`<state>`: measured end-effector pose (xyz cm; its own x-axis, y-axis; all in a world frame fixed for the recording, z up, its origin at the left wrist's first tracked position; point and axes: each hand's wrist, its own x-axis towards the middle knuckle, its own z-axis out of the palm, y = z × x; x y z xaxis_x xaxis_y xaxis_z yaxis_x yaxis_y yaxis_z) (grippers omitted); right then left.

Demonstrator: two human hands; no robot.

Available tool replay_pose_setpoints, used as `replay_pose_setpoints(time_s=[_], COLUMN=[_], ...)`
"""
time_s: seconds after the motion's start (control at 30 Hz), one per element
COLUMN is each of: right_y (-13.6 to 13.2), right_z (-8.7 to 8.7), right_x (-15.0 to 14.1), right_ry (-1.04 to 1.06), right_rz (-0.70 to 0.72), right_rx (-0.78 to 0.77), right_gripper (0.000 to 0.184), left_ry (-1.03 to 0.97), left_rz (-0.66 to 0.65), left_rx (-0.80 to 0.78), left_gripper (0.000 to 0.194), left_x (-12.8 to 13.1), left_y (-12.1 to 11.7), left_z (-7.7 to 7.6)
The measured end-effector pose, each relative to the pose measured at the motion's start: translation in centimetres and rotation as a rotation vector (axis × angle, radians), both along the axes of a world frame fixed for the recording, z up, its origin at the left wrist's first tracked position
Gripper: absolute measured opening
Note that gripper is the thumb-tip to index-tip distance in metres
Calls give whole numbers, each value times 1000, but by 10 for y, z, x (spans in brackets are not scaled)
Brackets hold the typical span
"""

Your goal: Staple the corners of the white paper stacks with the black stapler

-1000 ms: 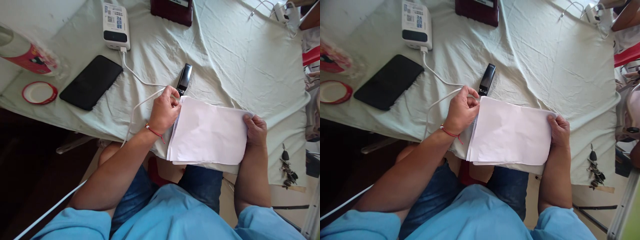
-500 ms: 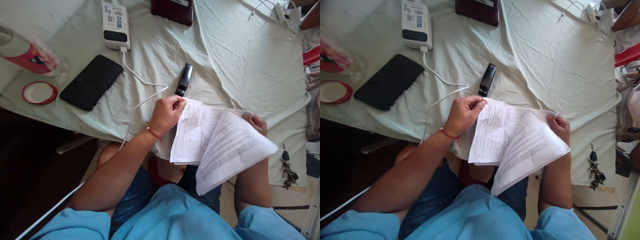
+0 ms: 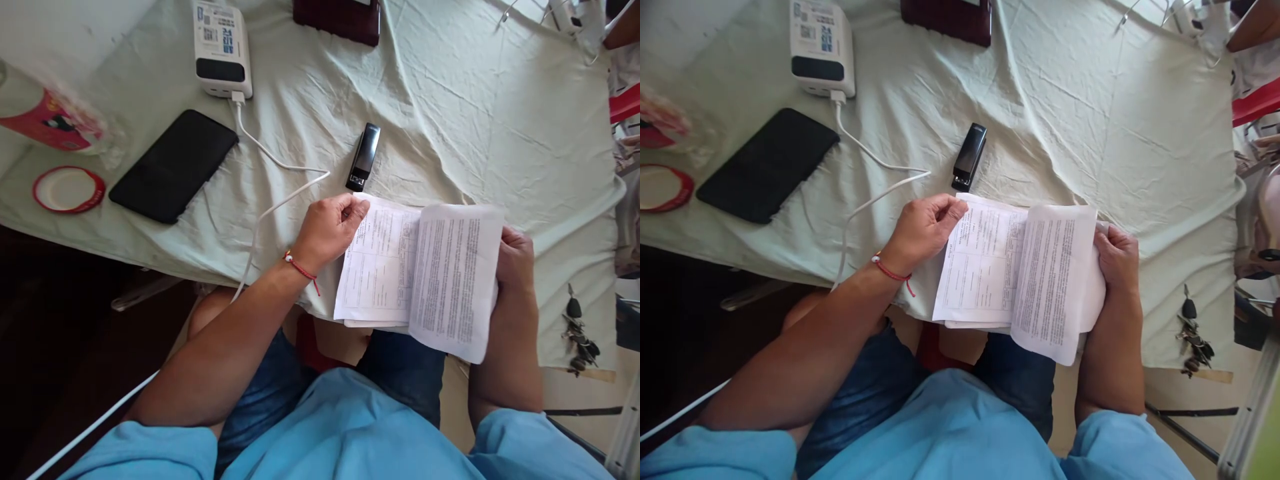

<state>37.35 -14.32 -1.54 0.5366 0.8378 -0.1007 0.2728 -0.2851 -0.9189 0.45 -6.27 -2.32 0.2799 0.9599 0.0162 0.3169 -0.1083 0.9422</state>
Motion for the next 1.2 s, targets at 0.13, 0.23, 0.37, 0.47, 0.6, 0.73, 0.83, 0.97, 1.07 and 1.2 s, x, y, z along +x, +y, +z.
replay_pose_setpoints(time_s=[0.13,0.23,0.37,0.47,0.6,0.73,0.83,0.97,1.07,1.2], right_y=[2,2,2,3,3,4,4,3,3,3], right_z=[-1,0,0,1,2,4,4,1,0,0], right_x=[0,0,-1,-1,-2,-5,-6,-4,-2,-2], right_ry=[-36,-21,-37,-45,-61,-53,-48,-45,-53,-47], right_rz=[4,-4,-9,-15,-15,-19,-19,-10,-13,-19], right_rx=[-14,-21,-31,-49,-60,-44,-26,3,16,17], right_gripper=[35,39,43,42,42,47,51,54,55,54], left_ry=[-14,-25,64,182,258,101,36,0,12,34], left_rz=[29,8,-72,-155,-252,-140,-36,10,32,-25], left_rx=[-15,-40,-44,-7,80,38,-55,-86,-85,-88], left_gripper=[63,71,77,77,70,26,10,8,8,15], left_x=[1,2,1,-2,-6,-9,-10,-8,-7,-6], left_y=[-1,-3,-4,-4,-2,2,5,6,5,5], left_z=[4,8,13,14,11,4,1,0,0,1])
